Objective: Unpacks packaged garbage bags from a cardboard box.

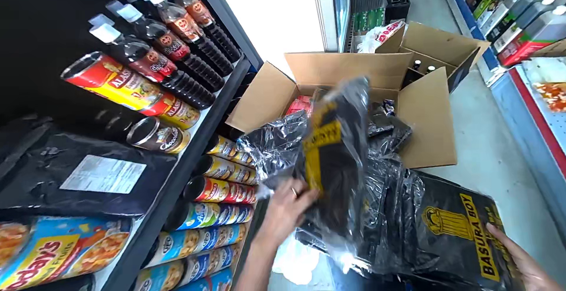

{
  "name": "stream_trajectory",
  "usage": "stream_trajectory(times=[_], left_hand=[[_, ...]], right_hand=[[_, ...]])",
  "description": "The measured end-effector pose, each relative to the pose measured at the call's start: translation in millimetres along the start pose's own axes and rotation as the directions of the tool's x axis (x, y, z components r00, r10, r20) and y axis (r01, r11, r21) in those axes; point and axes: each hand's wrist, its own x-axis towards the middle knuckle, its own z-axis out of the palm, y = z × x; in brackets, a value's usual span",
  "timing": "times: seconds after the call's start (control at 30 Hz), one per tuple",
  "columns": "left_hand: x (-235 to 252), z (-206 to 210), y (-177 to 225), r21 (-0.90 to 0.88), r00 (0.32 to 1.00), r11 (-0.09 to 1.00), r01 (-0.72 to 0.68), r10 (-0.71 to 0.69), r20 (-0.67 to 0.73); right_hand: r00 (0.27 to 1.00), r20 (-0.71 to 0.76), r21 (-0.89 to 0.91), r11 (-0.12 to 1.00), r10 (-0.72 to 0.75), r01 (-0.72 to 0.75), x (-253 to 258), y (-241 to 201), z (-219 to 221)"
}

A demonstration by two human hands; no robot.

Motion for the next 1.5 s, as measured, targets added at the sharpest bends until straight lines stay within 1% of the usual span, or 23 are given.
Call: stream_trajectory(times=[0.07, 0.13, 0.2, 0.27, 0.37, 0.47, 0.53, 0.57, 0.63, 0.67, 0.7, 0.77, 0.8, 0.87, 0.93, 0.97, 1.13, 1.2, 1.23, 1.33, 1.4, 1.43, 1.5], left_hand=[[-43, 18, 25, -0.076, 0.97, 0.992, 0.1, -0.08, 0.228], [-76, 42, 42, -0.129, 0.915, 0.962, 0.24, -0.18, 0.362], [-95, 59, 52, -0.149, 0.888, 0.935, 0.322, -0.244, 0.389], [-94, 62, 55, -0.159, 0.857, 0.907, 0.389, -0.293, 0.423], [-87, 64, 56, -0.145, 0.852, 0.905, 0.399, -0.308, 0.424], [-87, 73, 59, -0.134, 0.881, 0.918, 0.372, -0.304, 0.362], [-86, 70, 57, -0.189, 0.848, 0.892, 0.411, -0.299, 0.437], [-82, 63, 53, -0.253, 0.802, 0.849, 0.463, -0.28, 0.528], [-69, 36, 35, -0.405, 0.678, 0.674, 0.618, -0.197, 0.708], [-63, 21, 21, -0.45, 0.633, 0.561, 0.695, -0.18, 0.753], [-56, 7, 5, -0.46, 0.606, 0.459, 0.76, -0.243, 0.757], [-48, -3, -37, -0.399, 0.556, 0.387, 0.831, -0.579, 0.596], [-48, 4, -65, -0.35, 0.491, 0.358, 0.865, -0.745, 0.452], [-58, 30, -121, -0.25, 0.288, 0.238, 0.939, -0.939, 0.186], [-72, 59, -156, -0.208, 0.099, 0.075, 0.975, -0.989, 0.111], [-75, 71, -167, -0.2, 0.053, 0.028, 0.979, -0.991, 0.119], [-72, 109, -177, -0.473, 0.026, -0.04, 0.88, -0.991, 0.134], [-56, 103, -178, -0.467, 0.036, -0.023, 0.884, -0.992, 0.117], [-42, 94, -175, -0.456, 0.068, 0.012, 0.89, -0.992, 0.106], [2, 54, -150, -0.396, 0.255, 0.223, 0.891, -0.966, 0.031], [19, 26, -123, -0.374, 0.454, 0.435, 0.819, -0.89, -0.041], [22, 13, -106, -0.337, 0.583, 0.57, 0.75, -0.809, -0.073], [17, -8, -72, -0.192, 0.844, 0.845, 0.499, -0.525, -0.115]], right_hand=[[1.0, -0.017, -0.022, 1.0, 0.006, -0.007, -3, -4, 5], [0.999, -0.03, -0.068, 0.998, -0.016, 0.014, -16, -17, 25], [1.0, -0.007, -0.041, 0.999, -0.015, 0.015, -13, -16, 21], [0.999, -0.046, 0.018, 1.0, 0.017, -0.016, -6, -7, 12], [0.999, -0.021, 0.006, 0.999, -0.033, 0.033, -21, -17, 28], [0.999, -0.046, 0.016, 1.0, -0.027, 0.027, -10, -7, 16], [0.997, -0.075, -0.01, 1.0, -0.018, 0.017, -7, -3, 14], [0.997, -0.081, -0.006, 1.0, -0.014, 0.013, -8, -3, 14], [0.998, -0.069, -0.007, 1.0, -0.011, 0.01, -7, -5, 15], [0.998, -0.064, -0.008, 1.0, -0.006, 0.005, -7, -6, 15], [0.998, -0.059, -0.007, 1.0, -0.004, 0.003, -6, -6, 15], [0.998, -0.06, -0.003, 1.0, -0.003, 0.003, -6, -6, 14], [0.998, -0.057, 0.001, 1.0, 0.0, 0.0, -6, -6, 15], [0.999, -0.049, 0.024, 1.0, 0.004, -0.003, -7, -7, 16], [0.999, -0.049, 0.034, 0.999, 0.008, -0.006, -8, -7, 17], [0.998, -0.054, 0.028, 1.0, 0.006, -0.005, -7, -6, 17], [0.999, -0.003, 0.001, 0.999, -0.049, 0.049, -13, -11, 22], [0.999, -0.031, 0.027, 0.999, -0.02, 0.021, -7, -7, 17], [0.999, -0.04, 0.029, 1.0, -0.009, 0.01, -4, -5, 13], [1.0, -0.03, 0.025, 1.0, -0.001, 0.002, 1, -1, 8], [1.0, -0.022, 0.041, 0.999, -0.003, 0.003, 1, -1, 8], [1.0, -0.019, 0.049, 0.999, -0.001, 0.002, 1, -1, 8], [1.0, -0.03, 0.043, 0.999, 0.001, 0.0, -3, -3, 10]])
